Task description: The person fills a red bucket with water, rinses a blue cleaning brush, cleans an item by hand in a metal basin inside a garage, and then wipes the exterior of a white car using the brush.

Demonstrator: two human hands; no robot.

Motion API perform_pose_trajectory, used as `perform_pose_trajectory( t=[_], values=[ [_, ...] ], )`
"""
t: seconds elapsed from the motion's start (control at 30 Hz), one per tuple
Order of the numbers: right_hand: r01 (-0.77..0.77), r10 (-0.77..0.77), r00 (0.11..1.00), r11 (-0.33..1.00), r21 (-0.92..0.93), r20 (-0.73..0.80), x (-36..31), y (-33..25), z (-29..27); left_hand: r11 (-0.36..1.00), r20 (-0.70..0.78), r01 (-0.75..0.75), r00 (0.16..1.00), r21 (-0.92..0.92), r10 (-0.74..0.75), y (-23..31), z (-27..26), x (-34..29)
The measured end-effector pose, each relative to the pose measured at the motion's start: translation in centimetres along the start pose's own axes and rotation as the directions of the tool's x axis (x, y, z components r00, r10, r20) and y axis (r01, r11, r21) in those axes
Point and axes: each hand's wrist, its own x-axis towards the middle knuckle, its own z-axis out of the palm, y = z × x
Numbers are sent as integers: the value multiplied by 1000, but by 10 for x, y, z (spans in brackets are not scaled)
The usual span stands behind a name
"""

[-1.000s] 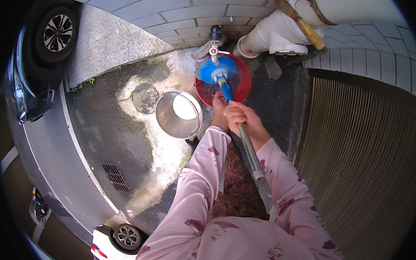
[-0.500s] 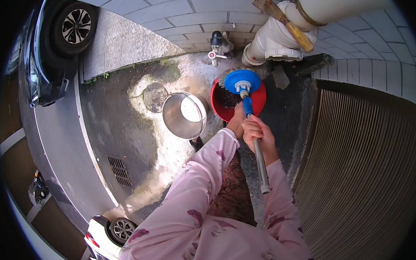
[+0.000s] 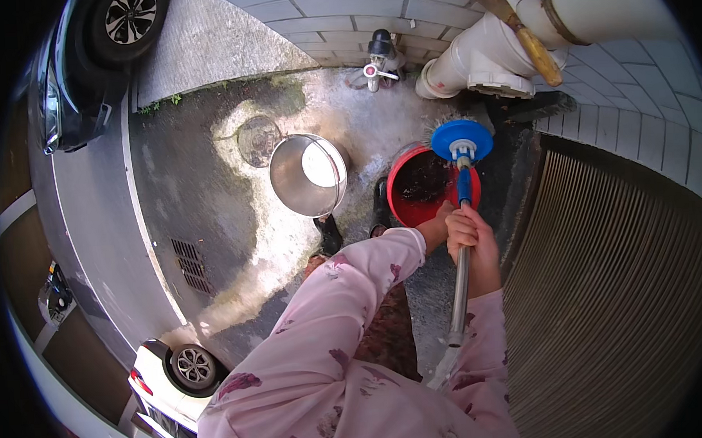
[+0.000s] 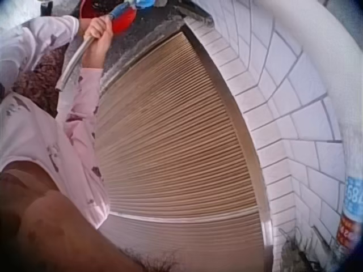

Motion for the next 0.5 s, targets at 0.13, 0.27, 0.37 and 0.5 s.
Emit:
perform_pose_trajectory(
  t=[0.13,0.27,0.37,0.5],
  values=[
    [34,-50,992,989,-144,-114,-7,6,-2,985,217,172,961,6,-169,-20,-21,-12],
    [6,-57,980,966,-260,-188,-7,9,5,317,245,640,201,700,-948,-69,-57,-24],
    [-88,-29,965,901,-425,-262,7,8,8,173,118,585,130,792,-984,-77,-81,-18],
    [-119,21,970,912,-393,-244,28,2,5,454,-242,521,807,723,-539,-68,-145,19]
  ],
)
